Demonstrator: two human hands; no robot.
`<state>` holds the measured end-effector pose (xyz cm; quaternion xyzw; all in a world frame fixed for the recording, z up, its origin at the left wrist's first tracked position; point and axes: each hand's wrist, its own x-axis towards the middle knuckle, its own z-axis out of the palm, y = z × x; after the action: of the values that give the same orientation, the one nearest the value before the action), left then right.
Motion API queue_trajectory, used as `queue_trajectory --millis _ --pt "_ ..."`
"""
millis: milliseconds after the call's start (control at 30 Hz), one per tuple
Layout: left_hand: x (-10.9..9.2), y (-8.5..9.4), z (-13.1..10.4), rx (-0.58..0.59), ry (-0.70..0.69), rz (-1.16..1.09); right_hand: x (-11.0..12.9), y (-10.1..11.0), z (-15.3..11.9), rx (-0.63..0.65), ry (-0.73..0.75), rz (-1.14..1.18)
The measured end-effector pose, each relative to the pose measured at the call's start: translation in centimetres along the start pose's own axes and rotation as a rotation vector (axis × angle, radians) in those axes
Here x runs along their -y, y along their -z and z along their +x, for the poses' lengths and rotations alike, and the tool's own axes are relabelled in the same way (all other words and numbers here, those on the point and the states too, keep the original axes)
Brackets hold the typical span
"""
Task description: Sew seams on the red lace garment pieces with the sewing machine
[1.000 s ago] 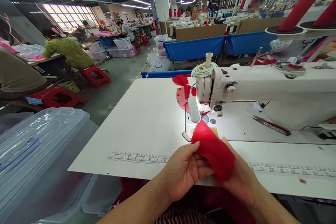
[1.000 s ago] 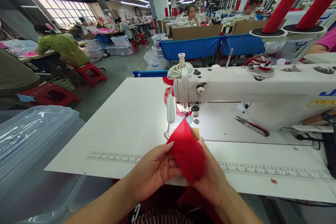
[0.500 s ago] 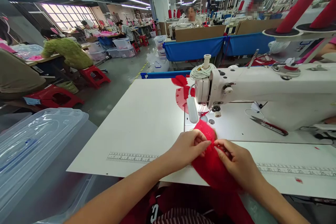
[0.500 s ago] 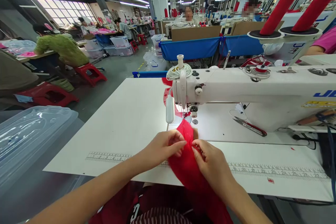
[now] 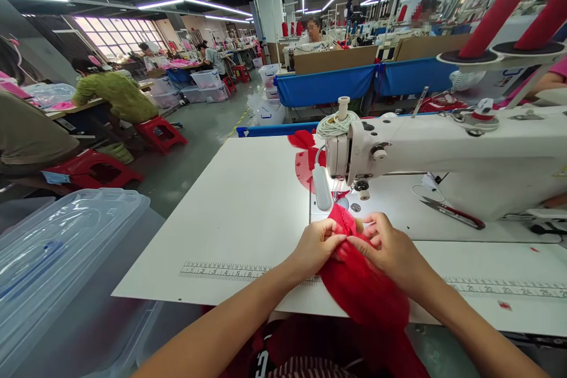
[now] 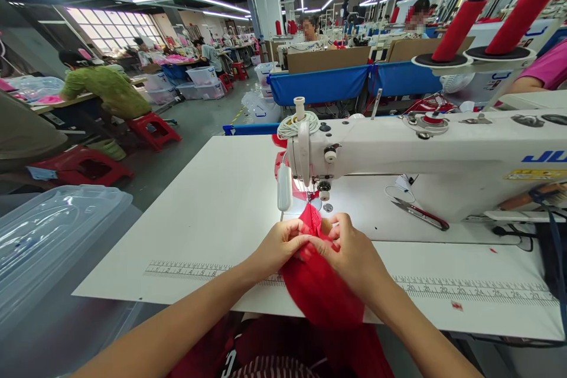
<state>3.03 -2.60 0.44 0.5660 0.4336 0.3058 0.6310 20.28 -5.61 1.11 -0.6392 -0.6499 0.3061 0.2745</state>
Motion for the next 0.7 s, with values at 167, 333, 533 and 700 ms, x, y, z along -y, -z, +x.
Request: queue_trajectory --millis 167,333,533,700 --pt "0.4 0.1 -0.2 0.0 -0.068 0.098 -0.5 -0.2 1.7 0.043 0.139 -0.115" --pt "0.0 0.3 -0.5 0.038 -0.05 0.113 -2.0 1.3 2.3 -0.195 0.172 -0.318" --pt "-0.1 0.4 -0.1 0.086 0.082 0.121 -1.3 0.4 1.4 -0.033 0.413 -0.309" --pt "-1.0 0.4 -0.3 0.072 0.123 0.122 -0.1 -1.0 2.5 -0.005 0.39 -0.001"
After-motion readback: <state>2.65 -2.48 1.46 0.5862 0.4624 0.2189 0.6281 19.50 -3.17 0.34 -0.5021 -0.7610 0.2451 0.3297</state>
